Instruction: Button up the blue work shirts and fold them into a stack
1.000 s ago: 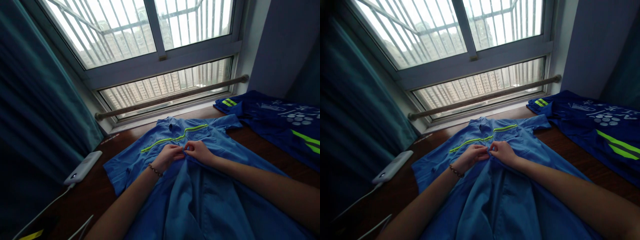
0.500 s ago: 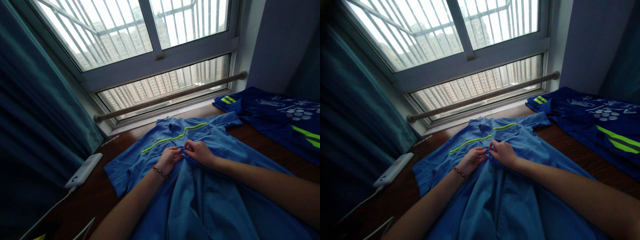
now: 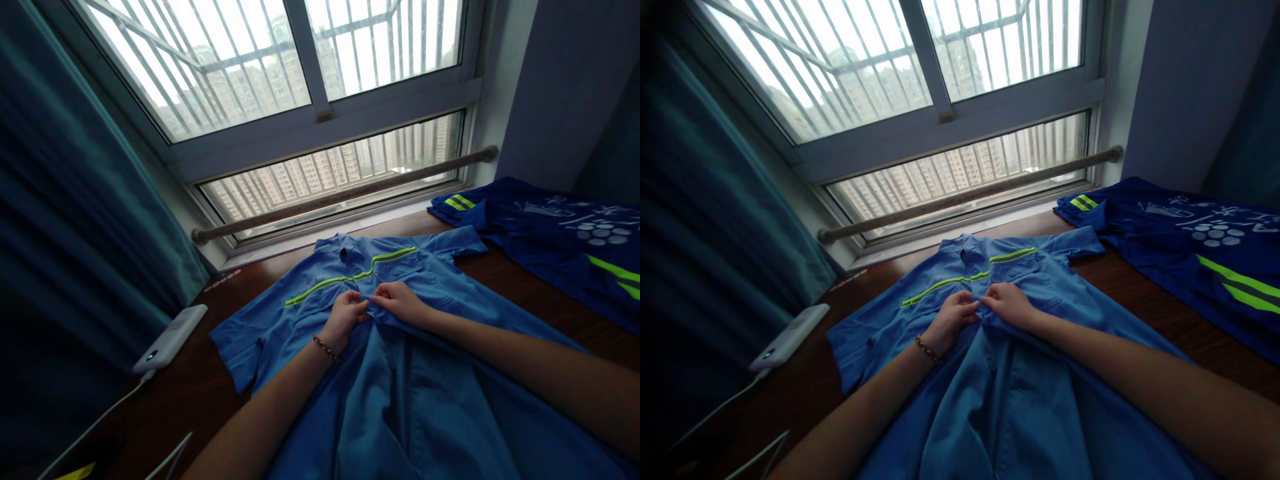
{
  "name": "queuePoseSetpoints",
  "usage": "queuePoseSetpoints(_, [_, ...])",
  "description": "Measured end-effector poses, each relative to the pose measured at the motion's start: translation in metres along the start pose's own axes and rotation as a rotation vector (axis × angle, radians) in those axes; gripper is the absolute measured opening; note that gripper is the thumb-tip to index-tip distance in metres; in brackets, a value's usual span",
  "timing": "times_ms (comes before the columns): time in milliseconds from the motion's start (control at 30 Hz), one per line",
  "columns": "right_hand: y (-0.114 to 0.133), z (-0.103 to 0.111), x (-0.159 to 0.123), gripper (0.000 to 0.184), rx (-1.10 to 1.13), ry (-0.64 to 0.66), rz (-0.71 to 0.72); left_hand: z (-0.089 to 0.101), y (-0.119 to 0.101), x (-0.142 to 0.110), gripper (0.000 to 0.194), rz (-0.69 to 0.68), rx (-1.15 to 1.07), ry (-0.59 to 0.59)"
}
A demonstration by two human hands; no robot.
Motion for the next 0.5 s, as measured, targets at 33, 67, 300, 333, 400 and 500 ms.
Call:
queuePoseSetpoints(33, [-0.003,-0.001,0.002,0.026,0.040,0.020,-0.018,0.000,-0.001,0.000,0.022,-0.013,0.013,0.008])
queuePoseSetpoints(67, [-0.007,-0.003,0.004,0.027,0.083,0.038,-0.035,-0.001,-0.001,0.001,0.024,-0.029,0.027,0.025])
queuePoseSetpoints(300, [-0.019,-0.010,0.011,0.030,0.297,0.115,-0.143,-0.010,-0.005,0.002,0.031,-0.106,0.144,0.218])
queuePoseSetpoints(333, [-0.019,-0.009,0.011,0.029,0.300,0.118,-0.144,-0.009,-0.005,0.002,0.031,-0.112,0.151,0.218])
queuePoseSetpoints(400, [-0.017,-0.007,0.010,0.029,0.270,0.116,-0.132,-0.008,-0.004,0.004,0.030,-0.116,0.155,0.203])
queuePoseSetpoints(500, [-0.002,0.003,0.005,0.027,0.120,0.074,-0.101,-0.002,0.000,0.008,0.028,-0.100,0.117,0.164])
Point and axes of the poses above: each hand's wrist, its own x-axis towards the middle knuckle, its own z-axis out of the back of the hand, y = z × x, the point moved 5 cm from there along x, towards the middle knuckle, and after that the axes turned 5 degrees about -x, right-handed, at the moved point
